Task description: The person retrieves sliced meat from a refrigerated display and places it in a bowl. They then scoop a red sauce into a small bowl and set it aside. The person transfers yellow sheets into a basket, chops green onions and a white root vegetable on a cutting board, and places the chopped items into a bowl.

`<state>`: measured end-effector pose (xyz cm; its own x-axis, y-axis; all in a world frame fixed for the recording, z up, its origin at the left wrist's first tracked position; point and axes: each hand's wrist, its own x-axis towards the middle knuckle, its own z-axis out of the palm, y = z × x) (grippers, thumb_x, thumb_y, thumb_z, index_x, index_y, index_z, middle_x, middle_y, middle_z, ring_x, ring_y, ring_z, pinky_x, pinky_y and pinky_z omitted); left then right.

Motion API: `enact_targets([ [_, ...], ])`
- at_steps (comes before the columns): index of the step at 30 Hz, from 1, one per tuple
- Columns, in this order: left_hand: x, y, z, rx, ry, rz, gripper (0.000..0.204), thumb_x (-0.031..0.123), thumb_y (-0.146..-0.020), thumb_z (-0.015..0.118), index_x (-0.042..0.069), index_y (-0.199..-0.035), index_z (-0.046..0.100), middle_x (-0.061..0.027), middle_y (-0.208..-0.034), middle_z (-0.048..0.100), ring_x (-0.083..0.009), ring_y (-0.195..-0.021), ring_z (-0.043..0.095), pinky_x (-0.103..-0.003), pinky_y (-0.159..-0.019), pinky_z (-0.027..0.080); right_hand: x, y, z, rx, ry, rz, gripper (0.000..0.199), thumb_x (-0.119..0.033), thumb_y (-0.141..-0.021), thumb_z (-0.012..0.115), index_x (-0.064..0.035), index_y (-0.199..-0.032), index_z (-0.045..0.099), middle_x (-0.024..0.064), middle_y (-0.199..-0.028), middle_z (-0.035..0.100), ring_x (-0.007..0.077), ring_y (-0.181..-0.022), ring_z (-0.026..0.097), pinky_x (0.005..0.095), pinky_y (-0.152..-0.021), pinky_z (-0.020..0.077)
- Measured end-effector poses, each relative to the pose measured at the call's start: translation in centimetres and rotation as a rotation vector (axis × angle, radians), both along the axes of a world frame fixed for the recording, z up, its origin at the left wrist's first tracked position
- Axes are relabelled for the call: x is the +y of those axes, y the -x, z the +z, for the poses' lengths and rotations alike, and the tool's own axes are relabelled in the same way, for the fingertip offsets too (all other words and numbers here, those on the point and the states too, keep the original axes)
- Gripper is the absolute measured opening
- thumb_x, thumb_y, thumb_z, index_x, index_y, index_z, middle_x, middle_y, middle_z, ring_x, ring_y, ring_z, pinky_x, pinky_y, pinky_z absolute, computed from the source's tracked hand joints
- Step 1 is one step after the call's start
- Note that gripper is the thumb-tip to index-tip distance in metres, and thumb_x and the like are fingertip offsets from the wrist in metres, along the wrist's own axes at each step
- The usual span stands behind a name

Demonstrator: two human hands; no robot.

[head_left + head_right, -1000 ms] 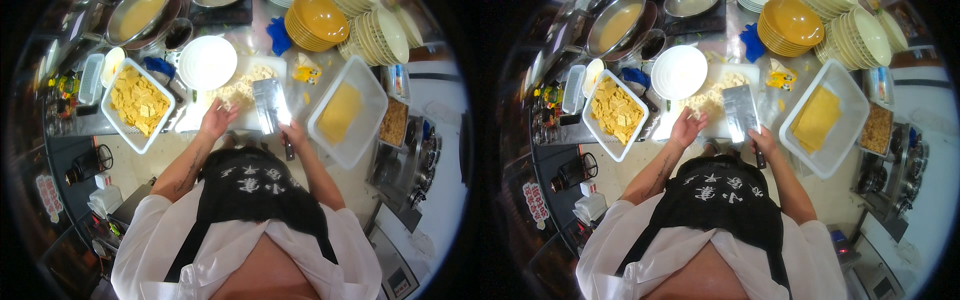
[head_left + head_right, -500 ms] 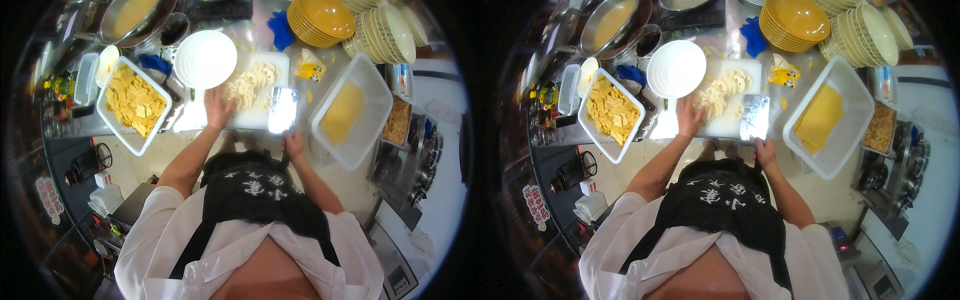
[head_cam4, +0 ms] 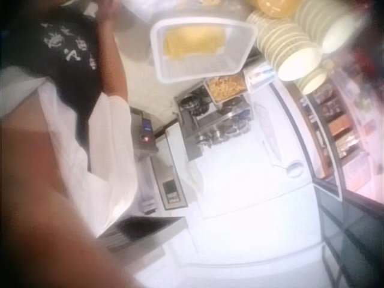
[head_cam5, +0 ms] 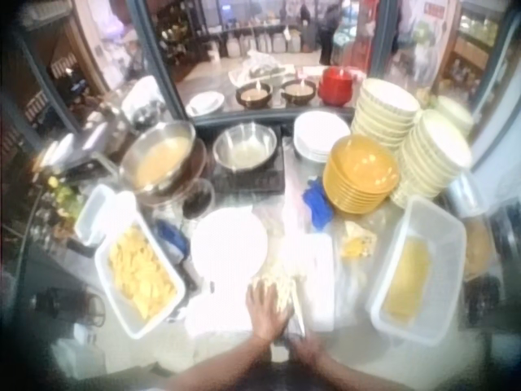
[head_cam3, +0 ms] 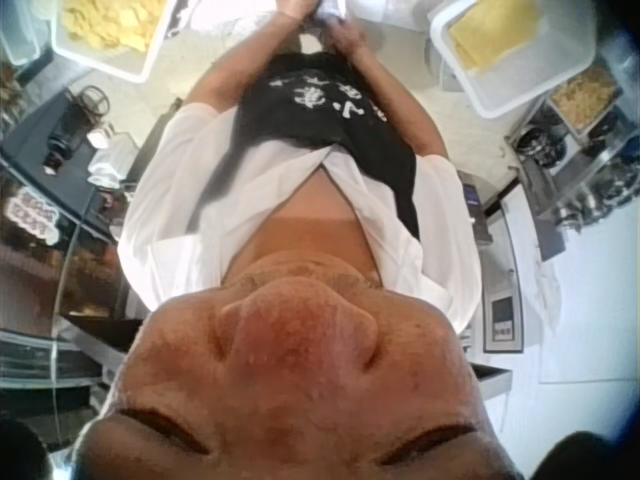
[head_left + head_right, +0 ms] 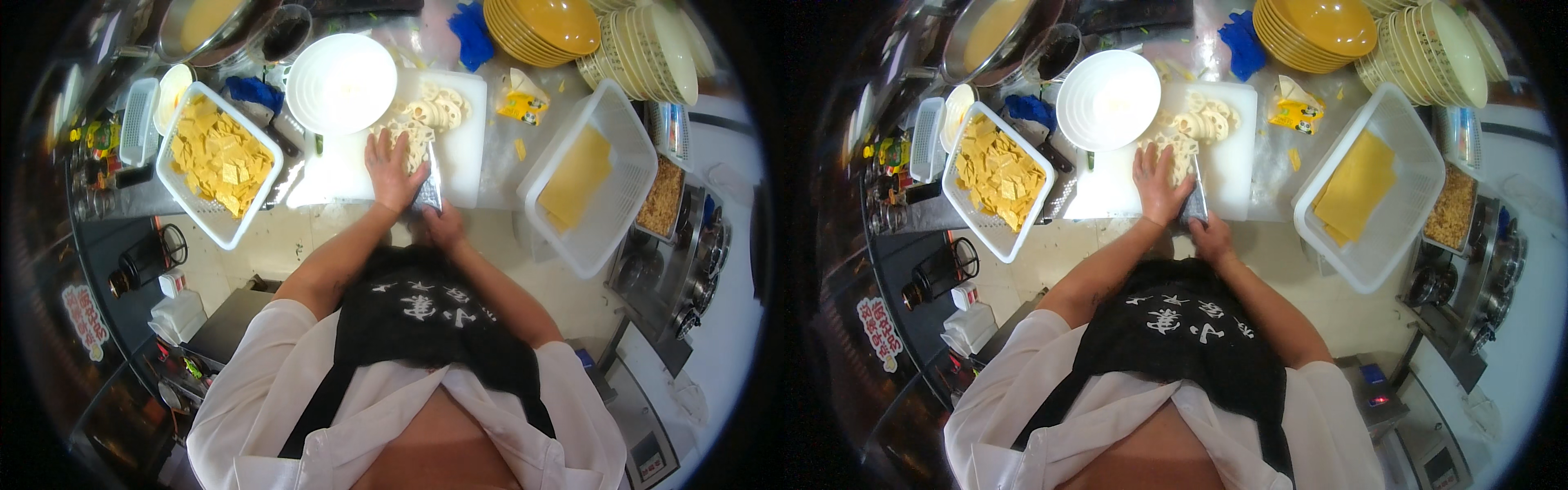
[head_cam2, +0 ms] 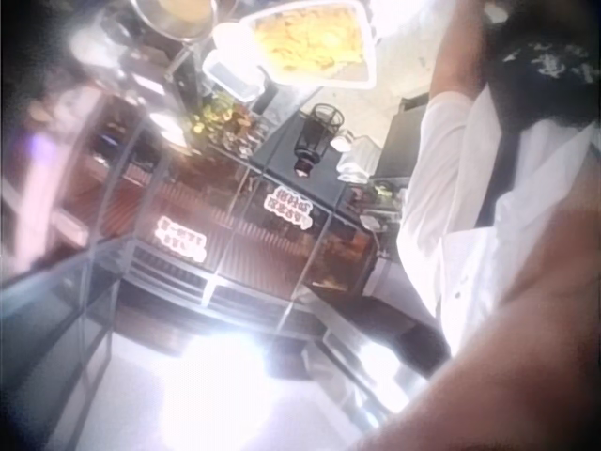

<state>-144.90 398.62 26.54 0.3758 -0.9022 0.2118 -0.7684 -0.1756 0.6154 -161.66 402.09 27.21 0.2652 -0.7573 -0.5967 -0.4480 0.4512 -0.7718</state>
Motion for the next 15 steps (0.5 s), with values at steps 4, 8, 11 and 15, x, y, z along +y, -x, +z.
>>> enact_targets([
  [4, 0.0, 0.6, 1.8, 0.116, 0.019, 0.015, 0.073, 0.037, -0.08, 0.081, 0.009, -0.142, 0.056, -0.0263, -0.154, 0.038, -0.048, -0.144, 0.031, -0.057, -0.117, 0.029, -0.6, 0.8, 1.6, -0.031, 0.111, 0.037, 0.027, -0.025, -0.095, 0.066, -0.0012, -0.108, 0.065, 0.0144, -0.084, 0.071, 0.0233, -0.074, 0.067, 0.0409, -0.071, 0.0541],
  [8, -1.1, 1.0, 5.6, 0.169, 0.149, 0.016, 0.072, 0.029, -0.08, 0.081, 0.006, -0.143, 0.055, -0.0285, -0.154, 0.036, -0.0464, -0.141, 0.035, -0.052, -0.116, 0.034, -2.3, 1.1, 6.6, 0.002, 0.04, 0.025, 0.03, -0.024, -0.095, 0.064, -0.0001, -0.113, 0.066, 0.0159, -0.09, 0.072, 0.023, -0.081, 0.068, 0.0403, -0.077, 0.0541],
  [11, -2.9, -0.3, 8.2, 0.199, 0.13, 0.093, 0.071, 0.03, -0.081, 0.08, 0.006, -0.143, 0.055, -0.0291, -0.153, 0.036, -0.0471, -0.141, 0.035, -0.052, -0.116, 0.033, -5.1, -0.6, 10.6, -0.048, 0.114, 0.067, 0.032, -0.024, -0.095, 0.064, 0.0007, -0.115, 0.065, 0.0147, -0.089, 0.072, 0.0205, -0.075, 0.067, 0.0395, -0.07, 0.0544],
  [15, -6.3, -4.8, 9.2, 0.06, 0.124, 0.188, 0.069, 0.035, -0.085, 0.077, 0.005, -0.142, 0.055, -0.031, -0.145, 0.046, -0.0477, -0.134, 0.044, -0.051, -0.114, 0.036, -9.9, -5.1, 13.5, -0.191, -0.093, 0.133, 0.027, -0.022, -0.096, 0.059, -0.0001, -0.111, 0.063, 0.0085, -0.076, 0.063, 0.0148, -0.049, 0.056, 0.0337, -0.047, 0.0485],
])
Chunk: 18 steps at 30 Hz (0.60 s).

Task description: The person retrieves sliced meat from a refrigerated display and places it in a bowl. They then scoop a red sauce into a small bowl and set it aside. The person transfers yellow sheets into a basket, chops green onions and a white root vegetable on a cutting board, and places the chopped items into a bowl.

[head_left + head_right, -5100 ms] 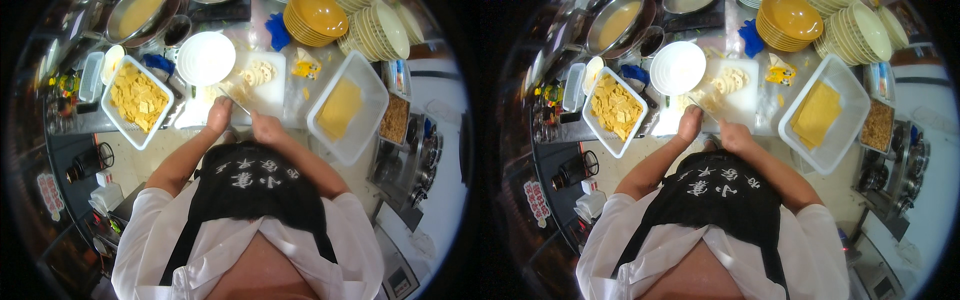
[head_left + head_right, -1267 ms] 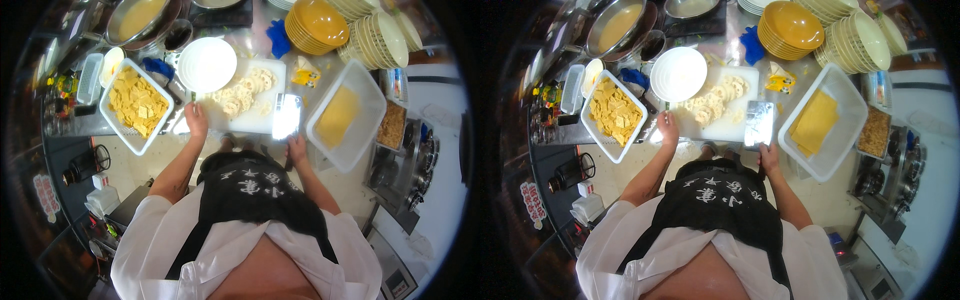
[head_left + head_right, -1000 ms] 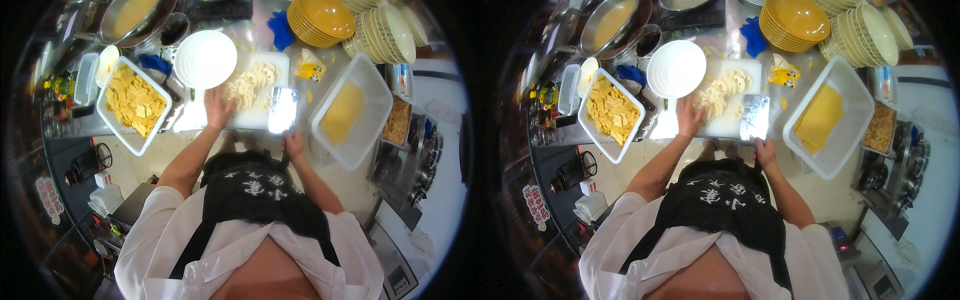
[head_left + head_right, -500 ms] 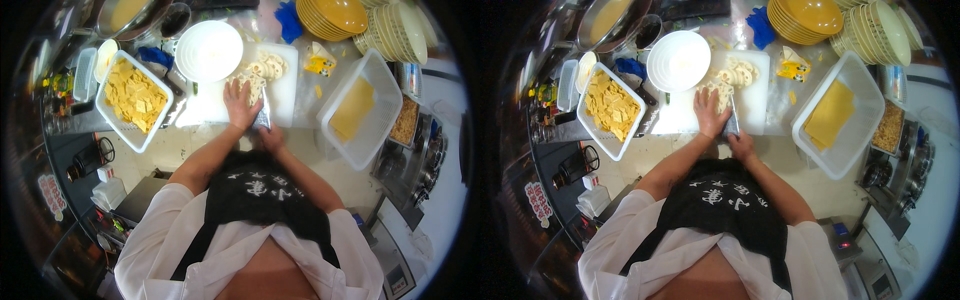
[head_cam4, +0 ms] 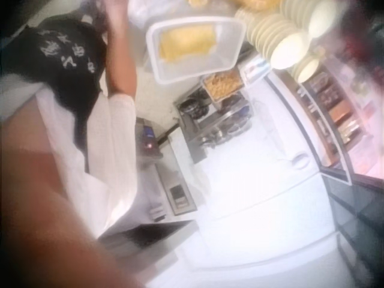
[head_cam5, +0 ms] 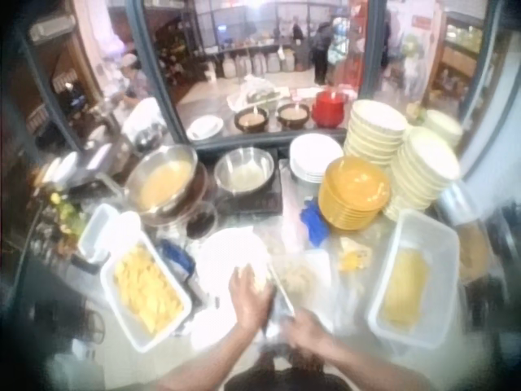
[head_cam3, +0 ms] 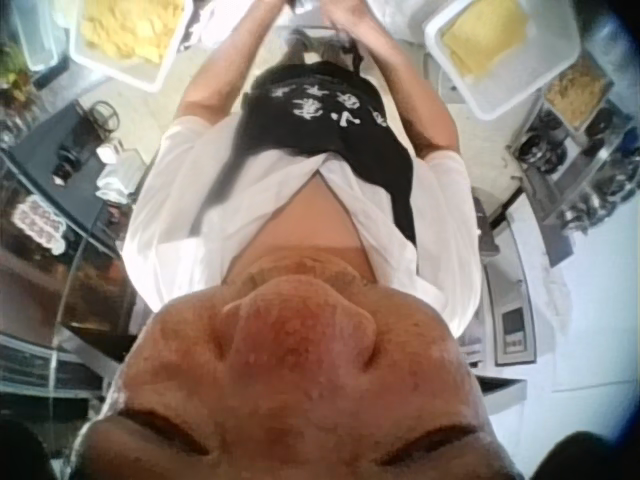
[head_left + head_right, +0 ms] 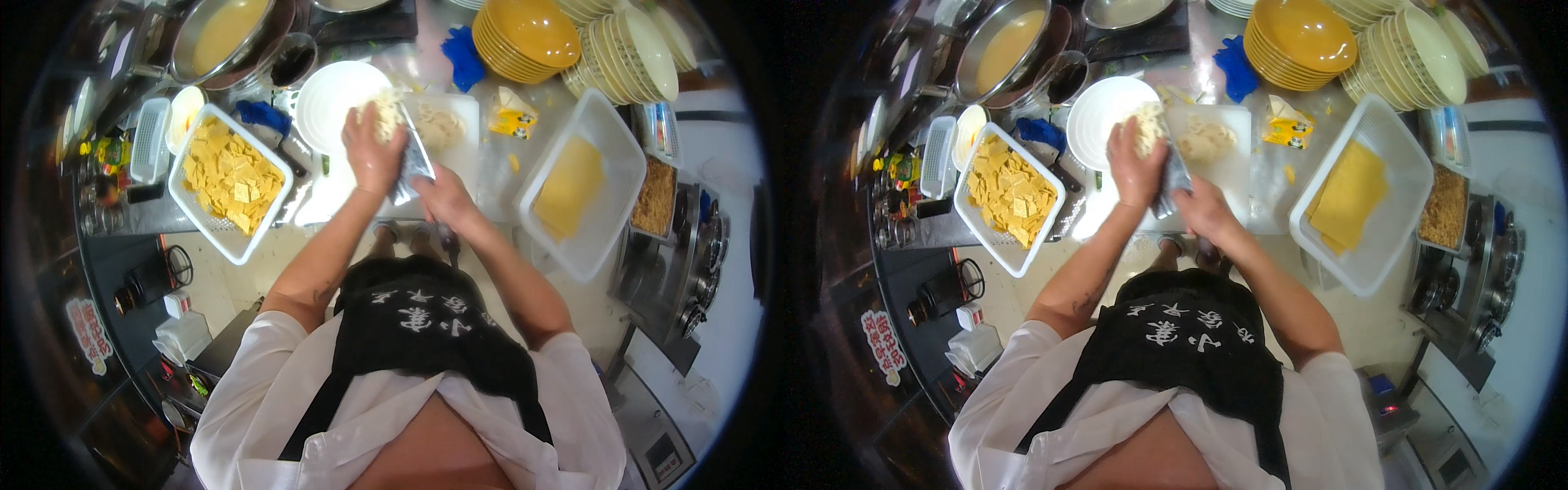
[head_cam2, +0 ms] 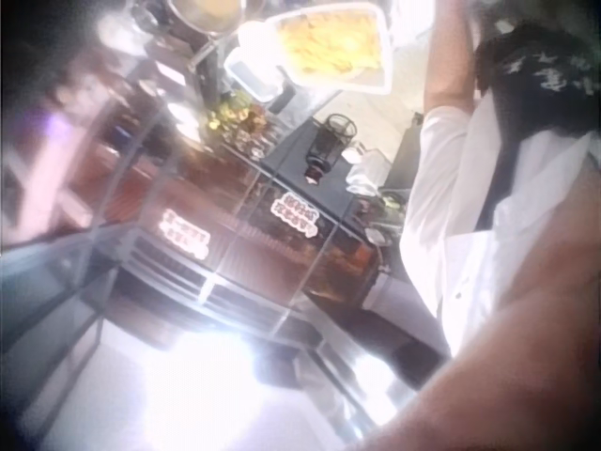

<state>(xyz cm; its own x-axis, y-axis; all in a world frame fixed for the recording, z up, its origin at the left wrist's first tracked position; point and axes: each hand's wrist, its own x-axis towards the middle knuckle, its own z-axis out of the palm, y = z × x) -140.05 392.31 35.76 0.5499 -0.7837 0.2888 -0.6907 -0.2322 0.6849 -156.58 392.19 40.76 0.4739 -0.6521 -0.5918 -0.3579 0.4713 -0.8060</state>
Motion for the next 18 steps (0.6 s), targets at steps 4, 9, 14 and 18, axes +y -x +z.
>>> enact_targets([
  [4, -3.4, -5.8, -2.0, 0.014, -0.07, 0.021, 0.066, 0.042, -0.087, 0.074, 0.005, -0.139, 0.059, -0.0296, -0.14, 0.052, -0.0473, -0.132, 0.046, -0.052, -0.111, 0.039, -1.5, -1.3, 0.0, 0.012, -0.039, 0.09, 0.026, -0.022, -0.096, 0.057, -0.0003, -0.11, 0.06, 0.0077, -0.072, 0.06, 0.0172, -0.05, 0.057, 0.0354, -0.048, 0.0493],
  [9, -5.0, -8.6, -4.6, -0.412, -0.318, 0.026, 0.053, 0.035, -0.09, 0.071, 0.006, -0.134, 0.062, -0.0227, -0.13, 0.059, -0.0425, -0.122, 0.052, -0.051, -0.109, 0.036, 2.1, 5.7, -2.8, 0.065, 0.078, -0.013, 0.032, -0.022, -0.096, 0.058, 0.0013, -0.118, 0.058, 0.0113, -0.076, 0.063, 0.0261, -0.06, 0.064, 0.043, -0.057, 0.052],
  [14, -0.8, -2.3, -3.9, -0.048, 0.153, -0.477, 0.034, 0.013, -0.083, 0.073, 0.003, -0.114, 0.064, -0.0208, -0.118, 0.062, -0.0421, -0.12, 0.053, -0.054, -0.102, 0.042, 2.3, 9.4, -6.1, 0.619, 0.787, -0.126, 0.036, -0.024, -0.097, 0.059, -0.0064, -0.127, 0.058, 0.0196, -0.091, 0.067, 0.0396, -0.081, 0.068, 0.0502, -0.069, 0.0529],
  [18, 1.4, 4.4, -5.0, -0.308, -0.243, -0.397, 0.069, 0.033, -0.089, 0.073, 0.002, -0.146, 0.047, -0.0313, -0.144, 0.045, -0.0525, -0.127, 0.047, -0.057, -0.106, 0.041, -1.4, 8.5, -6.5, 0.81, 0.933, -0.065, 0.035, -0.026, -0.097, 0.058, -0.0124, -0.129, 0.059, 0.0201, -0.101, 0.066, 0.041, -0.084, 0.067, 0.0509, -0.073, 0.0541],
])
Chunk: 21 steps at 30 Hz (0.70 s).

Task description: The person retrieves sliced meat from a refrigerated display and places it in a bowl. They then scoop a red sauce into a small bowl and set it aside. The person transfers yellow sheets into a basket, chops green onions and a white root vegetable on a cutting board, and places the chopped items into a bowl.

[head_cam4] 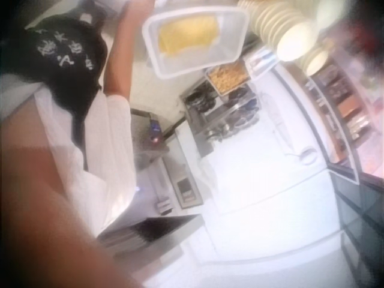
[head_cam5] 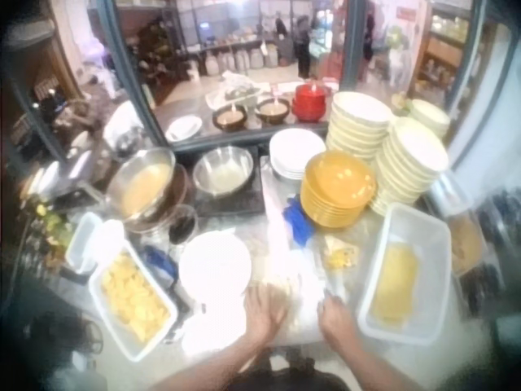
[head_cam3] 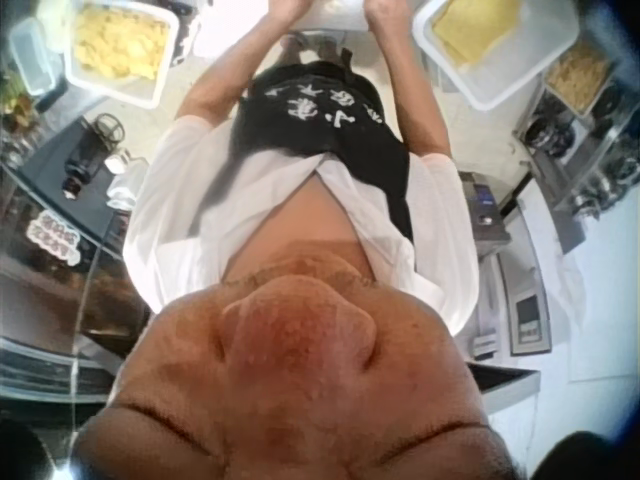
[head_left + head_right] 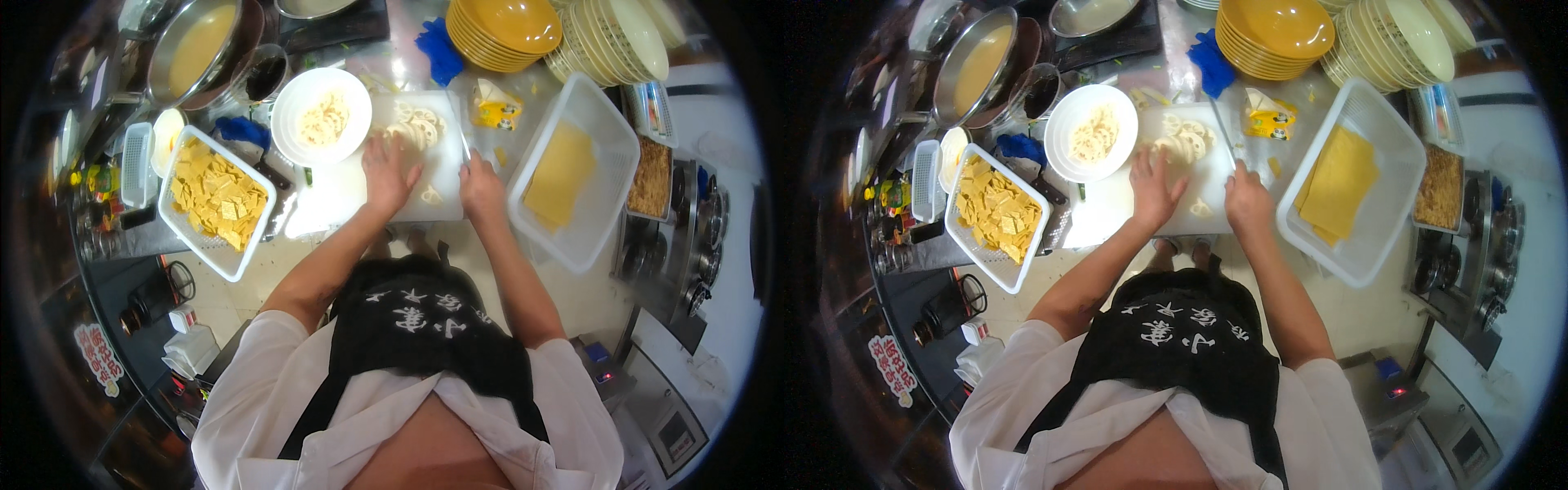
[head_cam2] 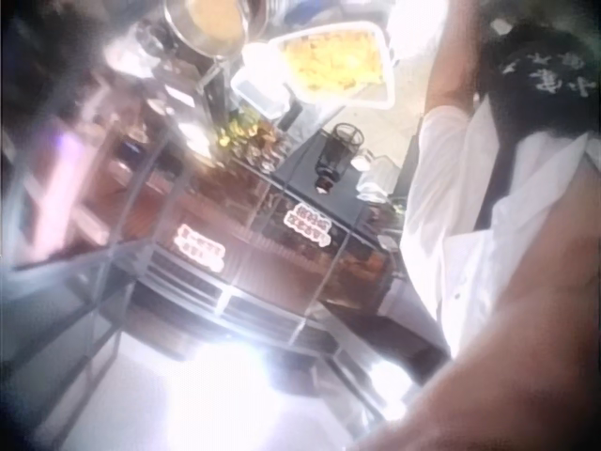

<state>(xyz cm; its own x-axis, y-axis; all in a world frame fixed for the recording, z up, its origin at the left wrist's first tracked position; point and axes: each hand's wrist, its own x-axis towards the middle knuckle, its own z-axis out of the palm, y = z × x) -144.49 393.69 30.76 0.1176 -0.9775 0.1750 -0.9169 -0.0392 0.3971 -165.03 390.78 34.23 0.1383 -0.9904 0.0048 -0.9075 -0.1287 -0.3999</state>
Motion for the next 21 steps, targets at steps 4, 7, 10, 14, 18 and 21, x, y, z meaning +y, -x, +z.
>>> enact_targets([
  [4, -4.0, -0.6, -2.7, 0.289, -0.151, 0.134, 0.076, 0.042, -0.093, 0.068, 0.01, -0.155, 0.037, -0.0322, -0.153, 0.037, -0.0552, -0.136, 0.039, -0.058, -0.112, 0.036, -1.9, -1.4, 0.5, 0.076, -0.15, 0.091, 0.036, -0.025, -0.096, 0.059, -0.0146, -0.13, 0.058, 0.0195, -0.102, 0.064, 0.0408, -0.086, 0.067, 0.0508, -0.075, 0.0548],
  [7, -5.4, -1.6, -4.2, 0.411, -0.014, 0.026, 0.069, 0.041, -0.091, 0.071, 0.011, -0.148, 0.047, -0.0309, -0.154, 0.037, -0.0544, -0.138, 0.038, -0.058, -0.113, 0.036, -0.9, -1.5, 0.2, 0.026, -0.11, 0.157, 0.036, -0.024, -0.095, 0.059, -0.0147, -0.13, 0.058, 0.0197, -0.102, 0.063, 0.0406, -0.089, 0.066, 0.0515, -0.077, 0.0545],
  [10, -4.0, -2.1, -4.7, 0.292, 0.056, -0.121, 0.058, 0.039, -0.089, 0.073, 0.009, -0.137, 0.058, -0.0289, -0.153, 0.038, -0.0514, -0.141, 0.037, -0.057, -0.114, 0.035, 2.0, 0.1, -0.6, -0.025, -0.195, 0.182, 0.042, -0.02, -0.093, 0.06, -0.0139, -0.134, 0.057, 0.0209, -0.103, 0.063, 0.041, -0.089, 0.066, 0.051, -0.077, 0.0541],
  [14, -1.0, -1.7, -4.6, 0.292, 0.021, -0.22, 0.051, 0.035, -0.085, 0.077, 0.01, -0.127, 0.065, -0.0264, -0.153, 0.04, -0.0484, -0.144, 0.033, -0.056, -0.116, 0.031, 5.4, 3.8, -2.6, -0.475, -0.383, -0.026, 0.035, -0.016, -0.095, 0.062, -0.0099, -0.129, 0.058, 0.0127, -0.087, 0.064, 0.0281, -0.07, 0.065, 0.0406, -0.063, 0.0533],
  [18, 0.3, -0.7, -3.2, 0.317, 0.073, -0.23, 0.062, 0.04, -0.081, 0.08, 0.013, -0.135, 0.063, -0.0236, -0.154, 0.041, -0.0488, -0.141, 0.033, -0.058, -0.116, 0.029, 8.1, 7.0, -4.1, -1.139, -0.821, -0.369, 0.013, -0.014, -0.1, 0.062, -0.006, -0.109, 0.057, 0.003, -0.07, 0.056, 0.0125, -0.053, 0.055, 0.028, -0.048, 0.0455],
  [21, 0.8, 0.7, -2.1, 0.165, 0.063, -0.247, 0.065, 0.043, -0.079, 0.081, 0.017, -0.136, 0.064, -0.0204, -0.154, 0.043, -0.05, -0.138, 0.034, -0.061, -0.113, 0.03, 9.9, 6.4, -5.0, -1.193, -0.879, -0.518, 0.013, -0.015, -0.1, 0.062, -0.0059, -0.106, 0.054, 0.0034, -0.07, 0.057, 0.0129, -0.054, 0.056, 0.0288, -0.048, 0.0471],
])
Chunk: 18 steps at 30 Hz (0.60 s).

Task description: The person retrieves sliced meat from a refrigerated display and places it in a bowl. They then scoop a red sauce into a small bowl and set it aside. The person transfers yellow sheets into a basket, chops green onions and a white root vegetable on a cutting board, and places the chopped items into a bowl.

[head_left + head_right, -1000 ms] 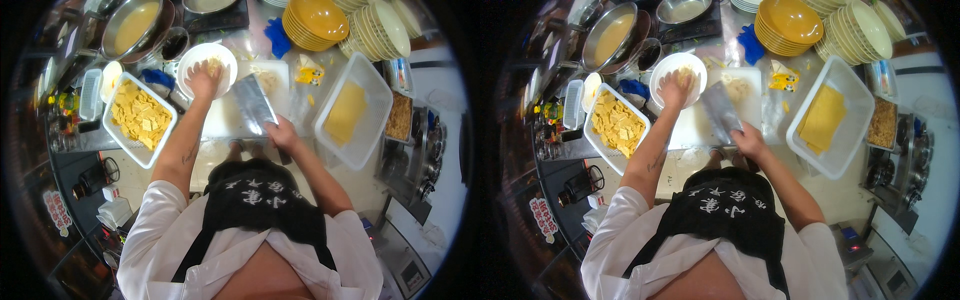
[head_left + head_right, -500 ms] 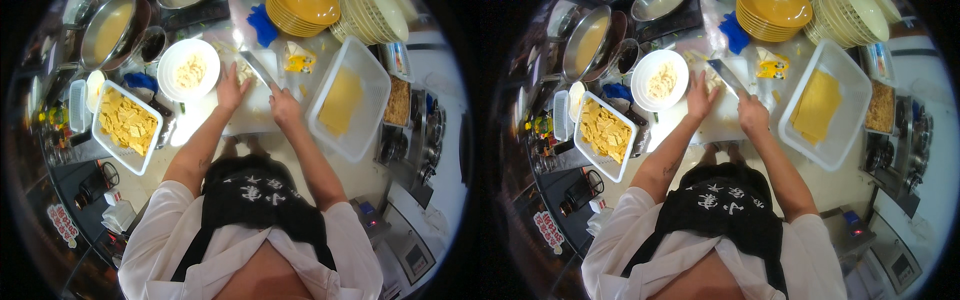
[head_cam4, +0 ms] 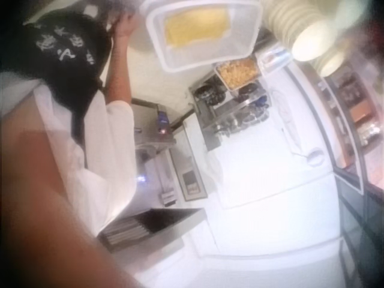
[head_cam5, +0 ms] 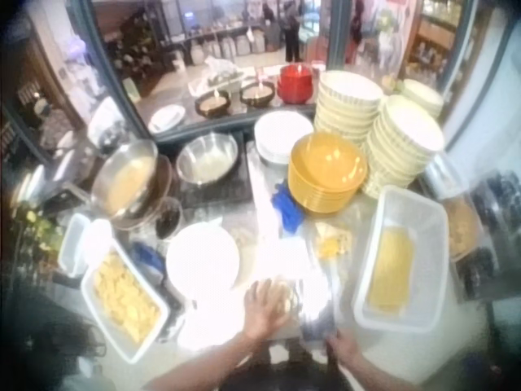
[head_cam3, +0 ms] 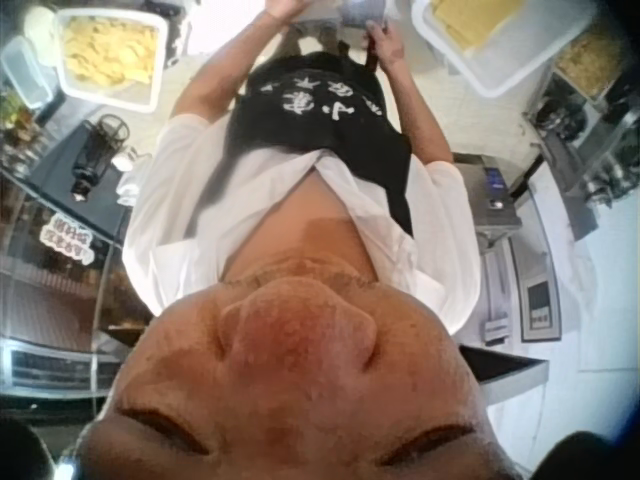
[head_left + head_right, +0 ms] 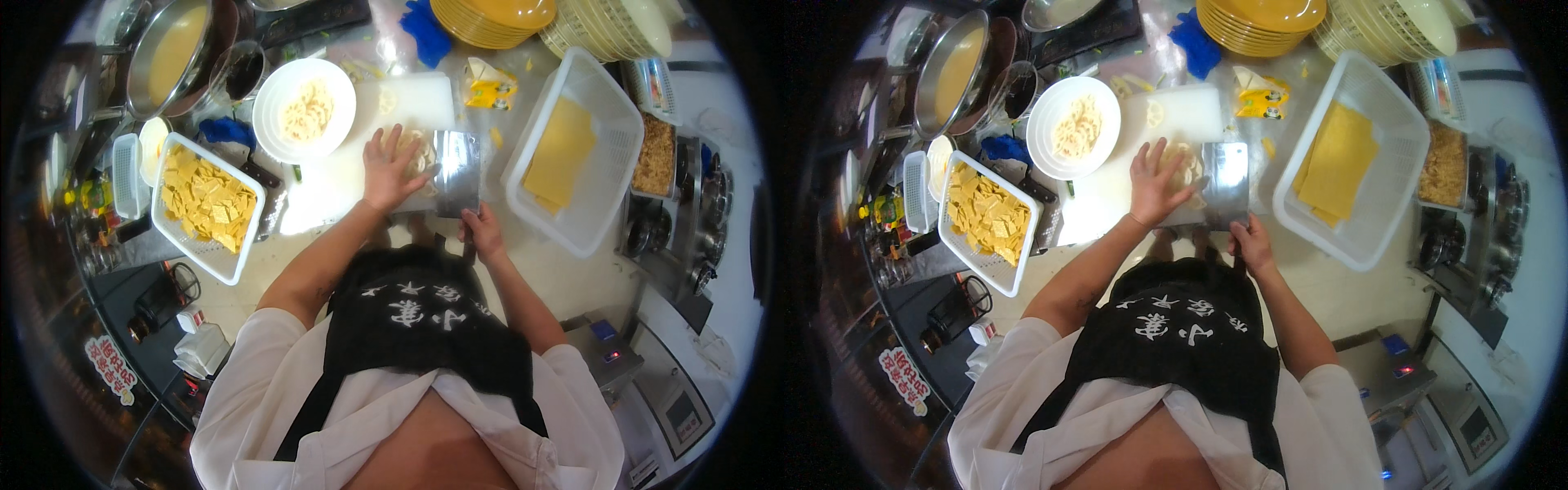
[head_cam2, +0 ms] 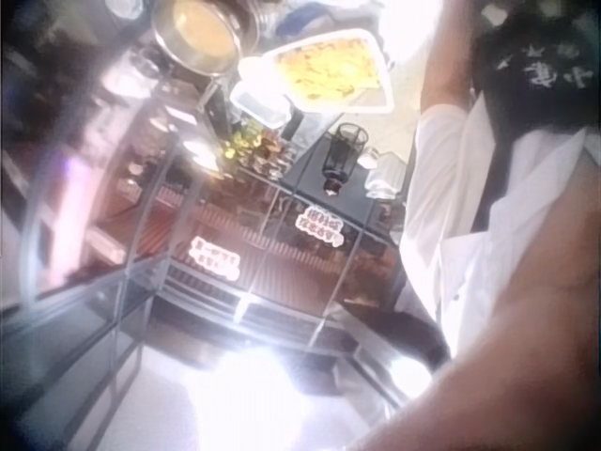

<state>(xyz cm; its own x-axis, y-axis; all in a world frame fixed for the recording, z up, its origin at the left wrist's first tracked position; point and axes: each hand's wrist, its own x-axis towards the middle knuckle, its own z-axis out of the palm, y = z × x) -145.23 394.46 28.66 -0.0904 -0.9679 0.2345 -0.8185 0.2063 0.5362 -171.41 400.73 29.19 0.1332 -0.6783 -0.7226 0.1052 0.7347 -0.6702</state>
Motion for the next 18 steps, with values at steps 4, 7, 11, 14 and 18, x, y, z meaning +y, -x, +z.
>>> enact_targets([
  [4, 0.1, 1.3, -0.1, -0.088, 0.021, 0.05, 0.062, 0.046, -0.077, 0.081, 0.02, -0.132, 0.068, -0.0172, -0.152, 0.047, -0.0486, -0.136, 0.036, -0.064, -0.11, 0.031, 0.7, -4.7, -1.6, 0.009, 0.075, 0.033, 0.016, -0.015, -0.1, 0.061, -0.0039, -0.109, 0.055, 0.004, -0.072, 0.06, 0.0127, -0.052, 0.057, 0.0291, -0.044, 0.0454],
  [7, 0.1, 1.3, -1.3, -0.034, 0.082, 0.101, 0.06, 0.046, -0.077, 0.08, 0.02, -0.13, 0.07, -0.0159, -0.146, 0.053, -0.0492, -0.132, 0.041, -0.065, -0.108, 0.032, 0.5, -7.9, -2.2, -0.015, 0.148, 0.043, 0.015, -0.015, -0.099, 0.062, -0.0035, -0.106, 0.055, 0.0043, -0.071, 0.06, 0.0126, -0.049, 0.056, 0.0293, -0.042, 0.0441],
  [11, 0.1, 1.3, -2.2, 0.071, 0.124, 0.215, 0.056, 0.04, -0.076, 0.081, 0.019, -0.126, 0.071, -0.017, -0.136, 0.058, -0.0478, -0.128, 0.043, -0.062, -0.106, 0.037, -1.1, -9.4, -1.9, 0.075, 0.1, 0.062, 0.016, -0.015, -0.097, 0.064, -0.0028, -0.105, 0.057, 0.0039, -0.069, 0.058, 0.0121, -0.046, 0.052, 0.0296, -0.042, 0.043],
  [14, -0.1, 1.5, -1.2, 0.121, 0.15, 0.248, 0.055, 0.037, -0.075, 0.082, 0.018, -0.125, 0.071, -0.0182, -0.132, 0.059, -0.0479, -0.126, 0.044, -0.059, -0.104, 0.041, -2.1, -9.5, -0.4, 0.004, 0.068, 0.074, 0.016, -0.015, -0.096, 0.064, -0.0029, -0.106, 0.058, 0.0039, -0.068, 0.057, 0.0117, -0.045, 0.051, 0.0298, -0.041, 0.042],
  [18, -1.2, 0.9, 2.2, 0.136, 0.193, 0.241, 0.055, 0.03, -0.074, 0.084, 0.014, -0.124, 0.07, -0.0177, -0.131, 0.057, -0.0465, -0.125, 0.044, -0.056, -0.103, 0.043, -3.3, -10.2, 4.1, 0.026, 0.15, 0.11, 0.016, -0.017, -0.097, 0.064, -0.003, -0.103, 0.058, 0.0041, -0.068, 0.057, 0.0119, -0.046, 0.05, 0.0301, -0.042, 0.042],
])
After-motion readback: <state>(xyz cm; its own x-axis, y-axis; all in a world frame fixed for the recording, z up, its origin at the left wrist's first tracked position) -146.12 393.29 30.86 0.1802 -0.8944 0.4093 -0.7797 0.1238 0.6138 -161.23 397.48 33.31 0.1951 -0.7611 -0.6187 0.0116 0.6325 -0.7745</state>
